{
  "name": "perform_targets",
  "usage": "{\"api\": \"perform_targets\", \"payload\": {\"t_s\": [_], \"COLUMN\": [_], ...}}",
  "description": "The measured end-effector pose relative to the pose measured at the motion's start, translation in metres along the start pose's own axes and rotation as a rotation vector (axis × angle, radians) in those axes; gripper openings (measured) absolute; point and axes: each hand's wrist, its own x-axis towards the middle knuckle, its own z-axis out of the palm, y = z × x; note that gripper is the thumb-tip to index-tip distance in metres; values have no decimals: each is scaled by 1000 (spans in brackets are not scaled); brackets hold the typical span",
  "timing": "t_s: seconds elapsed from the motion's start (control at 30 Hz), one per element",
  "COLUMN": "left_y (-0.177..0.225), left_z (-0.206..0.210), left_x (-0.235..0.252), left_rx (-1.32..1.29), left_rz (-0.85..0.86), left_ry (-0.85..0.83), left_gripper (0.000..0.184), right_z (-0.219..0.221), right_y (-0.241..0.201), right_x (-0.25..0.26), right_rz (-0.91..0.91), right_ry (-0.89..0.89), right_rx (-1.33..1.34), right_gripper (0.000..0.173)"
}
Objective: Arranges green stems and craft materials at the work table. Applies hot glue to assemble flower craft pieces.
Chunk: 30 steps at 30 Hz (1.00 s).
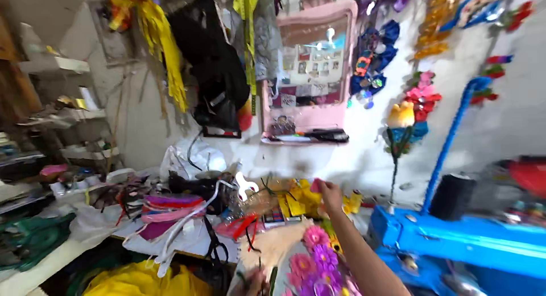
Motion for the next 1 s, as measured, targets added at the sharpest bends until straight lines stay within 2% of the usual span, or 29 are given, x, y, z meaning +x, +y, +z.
{"api": "perform_targets", "payload": {"t_s": [0.03,0.1,0.2,0.27,0.33,0.4,0.47,0.63,0.77,0.9,1.0], "left_y": [-2,-10,-24,-34,-42,-50,-57,-69,-74,-75,-75], "left_z": [10,28,51,59,61,58,54,53,52,51,45], "left_x": [-1,0,-7,-14,-23,-35,-48,-67,-73,-79,-86], "left_rx": [2,8,5,40,69,96,121,150,111,4,-53], "left_rz": [1,-7,-112,-146,-159,-158,-161,-160,-235,-407,-543], "left_ry": [-14,-53,-105,-121,-117,-126,-156,-176,-167,-127,-117], "left_gripper": [17,17,17,18,16,14,15,14,15,17,19], "right_z": [-2,-15,-36,-55,-72,-87,-97,-110,-114,-117,-121], "right_y": [-4,-8,12,24,27,33,38,38,43,50,61], "right_x": [-20,-64,-125,-160,-189,-213,-227,-243,-244,-243,-229], "right_rz": [92,329,561,598,516,344,196,-29,-127,-100,-149], "right_ry": [-33,-199,-398,-522,-574,-607,-587,-610,-652,-654,-521], "right_rx": [237,573,708,689,592,478,429,353,263,184,-138], "right_gripper": [39,45,46,49,39,29,25,26,29,32,41]}}
